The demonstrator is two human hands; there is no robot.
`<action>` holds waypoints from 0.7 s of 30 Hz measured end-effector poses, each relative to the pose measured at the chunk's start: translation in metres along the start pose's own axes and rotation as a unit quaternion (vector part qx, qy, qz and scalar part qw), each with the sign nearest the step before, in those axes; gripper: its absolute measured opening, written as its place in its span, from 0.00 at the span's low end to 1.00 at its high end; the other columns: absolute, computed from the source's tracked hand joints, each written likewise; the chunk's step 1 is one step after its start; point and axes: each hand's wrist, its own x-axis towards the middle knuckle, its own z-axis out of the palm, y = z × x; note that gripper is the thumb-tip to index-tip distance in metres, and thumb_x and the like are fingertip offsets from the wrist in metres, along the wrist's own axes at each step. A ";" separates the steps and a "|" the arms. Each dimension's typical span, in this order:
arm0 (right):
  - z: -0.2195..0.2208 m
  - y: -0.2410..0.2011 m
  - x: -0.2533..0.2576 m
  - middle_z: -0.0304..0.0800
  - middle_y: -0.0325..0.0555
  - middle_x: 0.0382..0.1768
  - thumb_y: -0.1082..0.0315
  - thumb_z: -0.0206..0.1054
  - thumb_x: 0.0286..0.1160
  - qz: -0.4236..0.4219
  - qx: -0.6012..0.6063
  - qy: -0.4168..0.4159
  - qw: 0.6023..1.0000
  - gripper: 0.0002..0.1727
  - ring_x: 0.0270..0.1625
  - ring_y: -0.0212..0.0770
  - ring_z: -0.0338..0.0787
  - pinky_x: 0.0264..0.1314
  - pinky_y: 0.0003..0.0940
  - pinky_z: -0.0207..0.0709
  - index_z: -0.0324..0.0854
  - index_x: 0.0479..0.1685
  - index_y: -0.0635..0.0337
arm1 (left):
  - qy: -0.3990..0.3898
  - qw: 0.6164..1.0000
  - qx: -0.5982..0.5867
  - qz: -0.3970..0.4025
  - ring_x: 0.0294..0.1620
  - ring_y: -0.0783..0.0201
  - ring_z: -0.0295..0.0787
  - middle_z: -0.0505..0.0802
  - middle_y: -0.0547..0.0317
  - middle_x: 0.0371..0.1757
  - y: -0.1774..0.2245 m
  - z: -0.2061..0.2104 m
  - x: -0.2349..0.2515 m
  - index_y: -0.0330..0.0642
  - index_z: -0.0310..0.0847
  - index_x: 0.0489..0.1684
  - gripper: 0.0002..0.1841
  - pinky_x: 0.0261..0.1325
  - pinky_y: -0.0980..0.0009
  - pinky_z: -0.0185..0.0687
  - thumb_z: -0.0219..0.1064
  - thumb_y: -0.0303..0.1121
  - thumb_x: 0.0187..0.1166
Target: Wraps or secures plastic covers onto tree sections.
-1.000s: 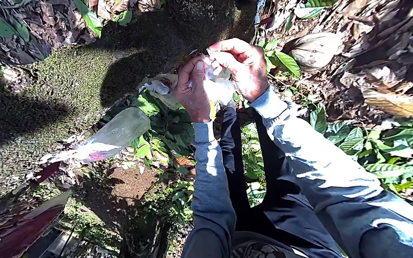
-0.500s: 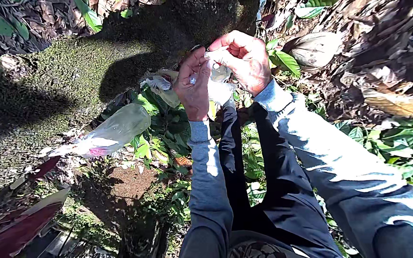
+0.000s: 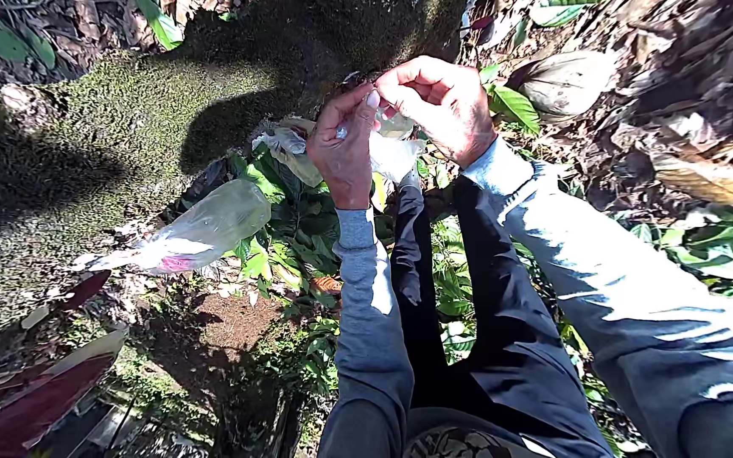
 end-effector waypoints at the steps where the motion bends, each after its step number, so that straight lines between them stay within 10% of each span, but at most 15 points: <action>1: 0.000 0.000 0.001 0.96 0.44 0.43 0.69 0.69 0.82 0.003 0.005 -0.001 1.000 0.10 0.43 0.36 0.95 0.51 0.33 0.93 0.87 0.53 0.67 | 0.000 1.000 0.003 -0.003 0.31 0.60 0.91 0.94 0.45 0.36 0.000 0.000 0.000 0.23 0.88 0.48 0.08 0.37 0.66 0.92 0.72 0.18 0.75; 21: 0.019 0.008 -0.001 0.92 0.43 0.39 0.67 0.61 0.88 0.010 -0.028 0.056 0.998 0.11 0.37 0.35 0.93 0.40 0.33 0.91 0.83 0.55 0.66 | 0.018 0.977 0.177 0.120 0.50 0.60 0.91 0.93 0.49 0.49 -0.008 0.006 -0.007 0.32 0.92 0.46 0.06 0.53 0.67 0.91 0.72 0.22 0.76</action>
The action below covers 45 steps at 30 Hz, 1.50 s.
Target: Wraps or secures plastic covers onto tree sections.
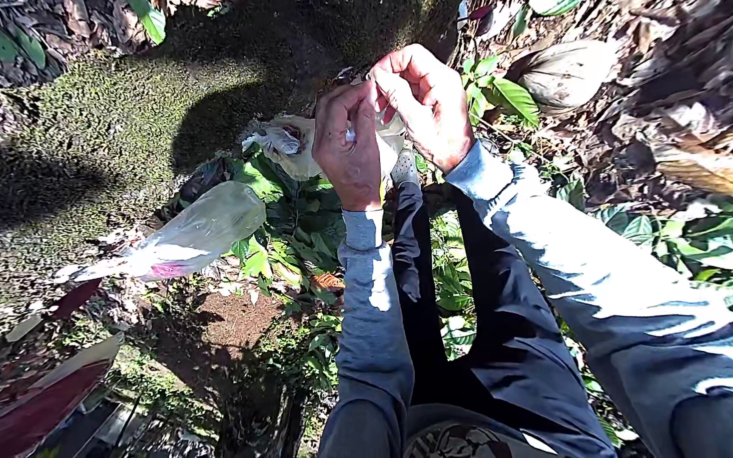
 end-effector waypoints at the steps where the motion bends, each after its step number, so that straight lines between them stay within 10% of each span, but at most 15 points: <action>1: -0.001 0.000 -0.002 0.92 0.44 0.43 0.68 0.62 0.87 -0.005 -0.001 -0.011 1.000 0.13 0.40 0.36 0.93 0.42 0.33 0.91 0.81 0.59 0.67 | 0.011 0.999 -0.021 -0.021 0.47 0.60 0.91 0.93 0.49 0.47 0.001 0.001 0.000 0.31 0.91 0.46 0.06 0.51 0.66 0.91 0.73 0.22 0.76; 7: -0.002 0.008 -0.006 0.89 0.49 0.51 0.72 0.68 0.77 -0.054 -0.014 -0.033 0.998 0.16 0.49 0.37 0.91 0.49 0.31 0.89 0.81 0.62 0.68 | 0.060 0.986 -0.087 -0.125 0.35 0.60 0.91 0.93 0.47 0.36 0.018 0.010 0.000 0.27 0.87 0.43 0.06 0.40 0.67 0.91 0.73 0.19 0.73; 16: -0.007 -0.002 -0.003 0.90 0.49 0.55 0.72 0.65 0.84 -0.040 0.002 -0.017 0.999 0.12 0.51 0.38 0.92 0.54 0.33 0.91 0.87 0.60 0.67 | -0.006 0.996 0.089 -0.014 0.53 0.63 0.89 0.91 0.51 0.49 0.006 0.001 -0.004 0.36 0.93 0.47 0.06 0.55 0.70 0.90 0.70 0.25 0.80; 31: 0.001 -0.001 -0.010 0.92 0.49 0.46 0.72 0.66 0.84 0.017 0.076 0.064 0.995 0.14 0.43 0.40 0.93 0.46 0.35 0.91 0.81 0.62 0.69 | -0.067 0.984 -0.055 -0.154 0.50 0.60 0.85 0.85 0.50 0.50 0.006 -0.002 -0.002 0.34 0.87 0.53 0.09 0.54 0.68 0.87 0.64 0.29 0.86; 45: 0.011 -0.006 -0.009 0.85 0.49 0.40 0.77 0.69 0.78 0.048 0.138 0.081 0.986 0.08 0.37 0.39 0.87 0.40 0.32 0.86 0.76 0.48 0.67 | 0.079 0.951 -0.204 -0.220 0.39 0.56 0.90 0.91 0.46 0.38 0.003 0.012 -0.002 0.27 0.85 0.47 0.09 0.49 0.59 0.90 0.64 0.26 0.85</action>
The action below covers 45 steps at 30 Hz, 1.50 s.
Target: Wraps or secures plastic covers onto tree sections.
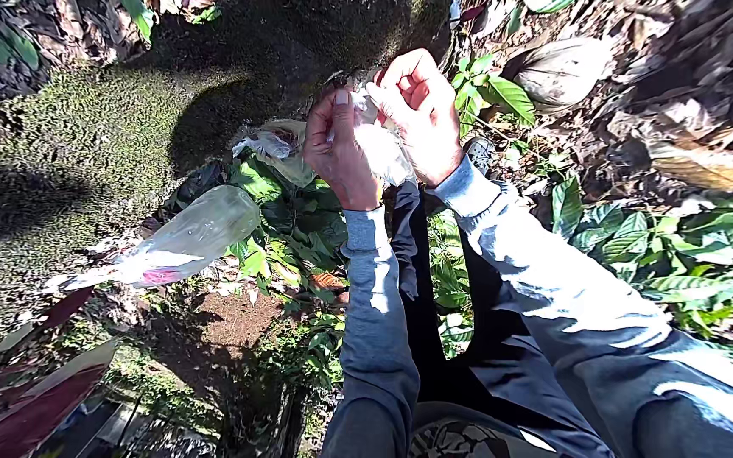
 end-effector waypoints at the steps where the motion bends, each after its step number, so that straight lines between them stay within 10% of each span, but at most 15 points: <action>1: -0.002 0.000 0.001 0.84 0.50 0.40 0.77 0.69 0.78 0.000 0.002 0.001 1.000 0.08 0.36 0.39 0.86 0.38 0.32 0.85 0.75 0.48 0.67 | 0.014 1.000 0.000 0.000 0.39 0.56 0.90 0.90 0.46 0.38 0.000 0.002 0.001 0.27 0.84 0.48 0.09 0.49 0.59 0.91 0.63 0.26 0.86; 12: -0.027 -0.008 -0.015 0.84 0.47 0.44 0.75 0.66 0.81 0.015 -0.010 -0.007 1.000 0.06 0.44 0.39 0.87 0.49 0.35 0.86 0.74 0.49 0.64 | 0.121 0.981 0.127 0.083 0.42 0.64 0.91 0.91 0.50 0.40 -0.028 0.019 0.008 0.27 0.84 0.50 0.09 0.50 0.68 0.91 0.63 0.26 0.86; 19: -0.067 0.038 -0.023 0.89 0.41 0.40 0.63 0.58 0.91 0.170 -0.058 0.068 0.981 0.14 0.35 0.35 0.89 0.42 0.33 0.88 0.79 0.61 0.62 | 0.146 0.979 0.096 -0.101 0.36 0.67 0.89 0.91 0.56 0.35 -0.067 -0.026 -0.037 0.34 0.87 0.47 0.11 0.43 0.70 0.88 0.64 0.33 0.87; 23: -0.058 0.067 -0.026 0.92 0.45 0.45 0.58 0.50 0.94 0.272 -0.098 -0.012 0.957 0.21 0.39 0.36 0.92 0.46 0.35 0.88 0.82 0.63 0.65 | 0.082 0.952 0.063 -0.288 0.55 0.64 0.90 0.92 0.53 0.61 -0.091 -0.046 -0.021 0.39 0.83 0.66 0.24 0.53 0.65 0.86 0.54 0.50 0.92; 27: -0.041 0.097 -0.024 0.92 0.49 0.56 0.50 0.46 0.96 0.348 -0.096 -0.011 0.932 0.28 0.46 0.39 0.94 0.51 0.39 0.90 0.78 0.68 0.64 | -0.074 0.952 0.003 -0.298 0.75 0.61 0.79 0.82 0.53 0.77 -0.119 -0.049 0.000 0.45 0.68 0.82 0.26 0.74 0.61 0.79 0.41 0.49 0.96; 30: -0.033 0.107 -0.019 0.90 0.48 0.60 0.44 0.43 0.95 0.345 -0.081 0.004 0.935 0.31 0.53 0.39 0.93 0.53 0.39 0.88 0.80 0.69 0.60 | -0.073 0.922 -0.138 -0.356 0.63 0.64 0.83 0.87 0.59 0.64 -0.134 -0.044 0.012 0.53 0.72 0.75 0.31 0.63 0.63 0.83 0.36 0.62 0.91; 33: -0.026 0.102 -0.009 0.84 0.47 0.70 0.41 0.44 0.93 0.394 -0.018 0.040 0.918 0.32 0.67 0.41 0.86 0.62 0.40 0.83 0.76 0.78 0.54 | -0.061 0.906 -0.230 -0.349 0.71 0.60 0.80 0.84 0.54 0.70 -0.138 -0.052 0.007 0.46 0.68 0.79 0.22 0.76 0.60 0.76 0.42 0.46 0.96; 38: -0.021 0.116 -0.002 0.86 0.43 0.51 0.61 0.58 0.91 0.301 0.142 0.097 0.938 0.14 0.49 0.35 0.88 0.46 0.30 0.85 0.76 0.65 0.57 | -0.048 0.872 -0.298 -0.385 0.21 0.70 0.73 0.82 0.61 0.30 -0.131 -0.052 -0.002 0.47 0.76 0.48 0.20 0.23 0.78 0.73 0.39 0.46 0.96; 45: -0.015 0.135 -0.024 0.87 0.44 0.47 0.58 0.53 0.94 0.284 0.220 0.129 0.924 0.15 0.48 0.38 0.89 0.54 0.36 0.87 0.75 0.63 0.58 | 0.023 0.909 -0.227 -0.350 0.35 0.68 0.86 0.88 0.56 0.43 -0.113 -0.052 -0.015 0.45 0.71 0.69 0.22 0.40 0.74 0.87 0.33 0.43 0.98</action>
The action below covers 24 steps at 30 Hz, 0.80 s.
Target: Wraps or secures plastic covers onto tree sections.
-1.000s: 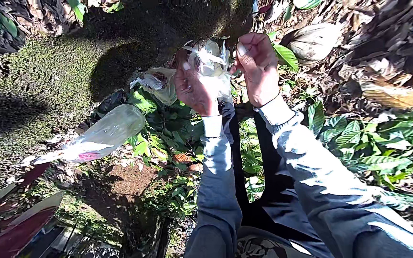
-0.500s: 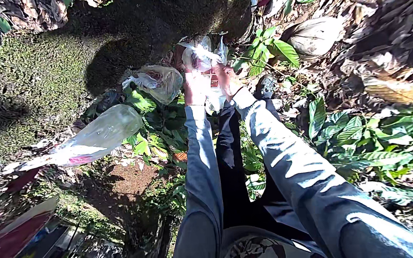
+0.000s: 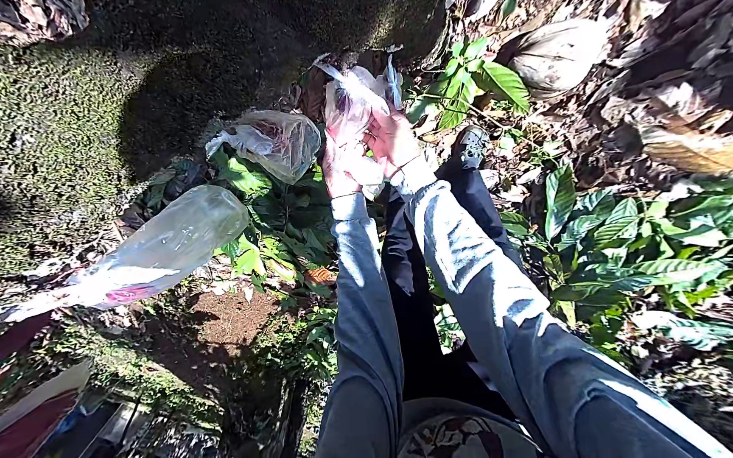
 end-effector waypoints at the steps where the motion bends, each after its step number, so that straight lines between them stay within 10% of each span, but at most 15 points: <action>1: -0.002 0.003 -0.002 0.86 0.42 0.44 0.58 0.52 0.94 -0.003 0.000 -0.007 1.000 0.13 0.46 0.37 0.88 0.53 0.35 0.86 0.75 0.59 0.56 | 0.141 0.987 0.036 -0.063 0.32 0.70 0.82 0.85 0.60 0.39 0.017 0.038 -0.009 0.51 0.74 0.63 0.22 0.38 0.76 0.83 0.32 0.43 0.97; 5: -0.010 0.014 -0.007 0.87 0.43 0.46 0.58 0.54 0.93 -0.009 0.015 -0.014 1.000 0.14 0.47 0.38 0.89 0.55 0.36 0.87 0.76 0.62 0.57 | -0.118 0.993 0.012 0.025 0.58 0.64 0.89 0.89 0.55 0.62 -0.008 -0.027 0.014 0.49 0.68 0.79 0.23 0.59 0.64 0.88 0.37 0.45 0.97; 9: -0.022 0.022 -0.010 0.88 0.44 0.50 0.58 0.56 0.92 -0.006 -0.004 -0.019 1.000 0.13 0.50 0.38 0.91 0.55 0.35 0.88 0.77 0.60 0.57 | -0.104 0.992 0.068 0.024 0.54 0.67 0.88 0.88 0.58 0.60 -0.011 -0.033 0.012 0.51 0.64 0.83 0.21 0.58 0.69 0.88 0.39 0.43 0.97; 13: -0.056 0.020 -0.020 0.92 0.45 0.50 0.56 0.55 0.93 0.034 -0.114 0.029 0.992 0.20 0.50 0.38 0.92 0.55 0.37 0.88 0.79 0.67 0.61 | -0.108 0.993 0.020 -0.032 0.22 0.74 0.76 0.84 0.66 0.31 -0.019 -0.051 0.013 0.52 0.75 0.59 0.20 0.26 0.80 0.77 0.40 0.51 0.95; 17: -0.125 0.006 -0.052 0.92 0.49 0.54 0.60 0.59 0.90 0.070 -0.215 0.099 0.969 0.18 0.51 0.42 0.93 0.56 0.42 0.89 0.81 0.68 0.62 | -0.158 0.979 -0.070 -0.111 0.23 0.76 0.78 0.88 0.69 0.44 -0.044 -0.088 -0.006 0.56 0.74 0.70 0.17 0.25 0.82 0.78 0.43 0.45 0.95; 24: -0.105 -0.194 -0.175 0.86 0.46 0.55 0.65 0.53 0.92 -0.183 -0.161 -0.031 0.969 0.17 0.52 0.40 0.87 0.60 0.40 0.84 0.75 0.71 0.61 | -0.085 0.947 0.245 -0.191 0.22 0.76 0.76 0.88 0.66 0.36 -0.068 -0.083 -0.103 0.47 0.80 0.66 0.16 0.25 0.80 0.76 0.52 0.41 0.93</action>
